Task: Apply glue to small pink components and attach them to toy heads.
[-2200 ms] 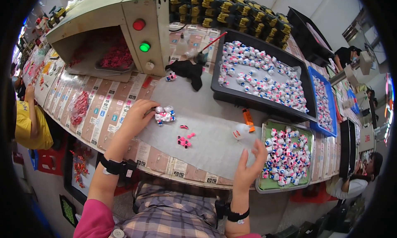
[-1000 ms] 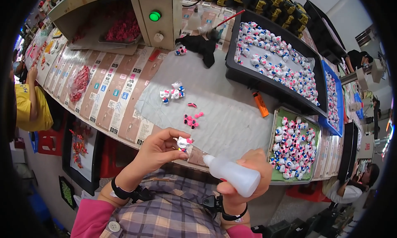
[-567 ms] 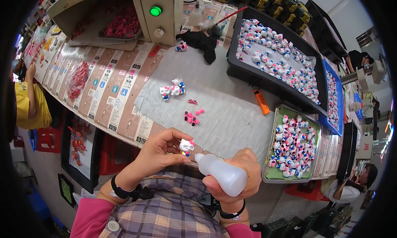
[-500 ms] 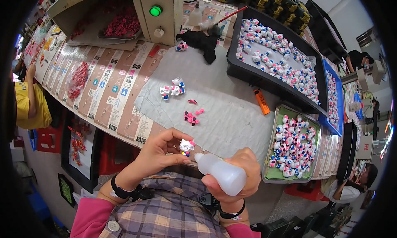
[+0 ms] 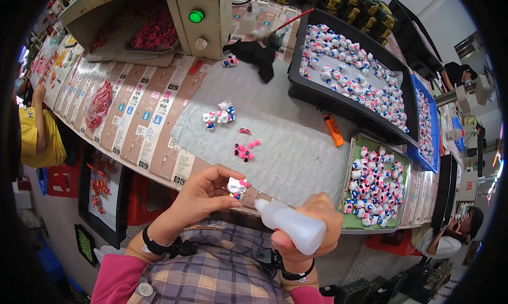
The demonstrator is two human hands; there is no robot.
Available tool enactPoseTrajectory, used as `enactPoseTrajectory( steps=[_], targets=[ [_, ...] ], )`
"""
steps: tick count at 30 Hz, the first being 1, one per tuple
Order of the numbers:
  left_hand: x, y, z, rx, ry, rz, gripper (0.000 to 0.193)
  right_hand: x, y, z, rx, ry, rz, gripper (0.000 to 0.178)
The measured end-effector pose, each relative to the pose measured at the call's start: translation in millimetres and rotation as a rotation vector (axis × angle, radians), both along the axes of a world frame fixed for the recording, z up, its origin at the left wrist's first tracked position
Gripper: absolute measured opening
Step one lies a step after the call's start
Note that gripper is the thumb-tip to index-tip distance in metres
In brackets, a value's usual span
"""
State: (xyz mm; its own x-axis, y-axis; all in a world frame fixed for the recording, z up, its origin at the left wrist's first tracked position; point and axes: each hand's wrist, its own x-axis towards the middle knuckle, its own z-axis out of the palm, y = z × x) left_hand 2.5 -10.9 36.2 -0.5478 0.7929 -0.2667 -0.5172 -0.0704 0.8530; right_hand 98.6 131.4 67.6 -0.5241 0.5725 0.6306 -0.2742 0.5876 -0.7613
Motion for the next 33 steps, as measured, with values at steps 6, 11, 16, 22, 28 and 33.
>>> enactPoseTrajectory(
  steps=[6,11,16,22,28,33],
  targets=[
    [-1,-1,-9,0.069,-0.062,-0.033,0.036,-1,-3,-4,-0.023,-0.058,-0.062,0.060],
    [-2,1,-6,0.094,-0.123,-0.029,0.036,-2,-2,-3,-0.044,-0.072,-0.058,0.061],
    [-3,0,-3,0.096,-0.159,-0.031,0.036,0,4,-7,-0.016,-0.006,0.082,0.048],
    [-6,-2,-2,0.079,-0.192,-0.039,0.035,-2,7,-3,-0.013,0.074,-0.233,0.055],
    [-15,-10,-7,0.066,-0.150,0.038,0.034,0,49,-19,-0.356,-0.003,-0.059,0.043],
    [-28,-27,-19,0.057,-0.081,0.217,0.034,-17,80,-57,-0.465,-0.263,-0.027,0.032]
  ],
)
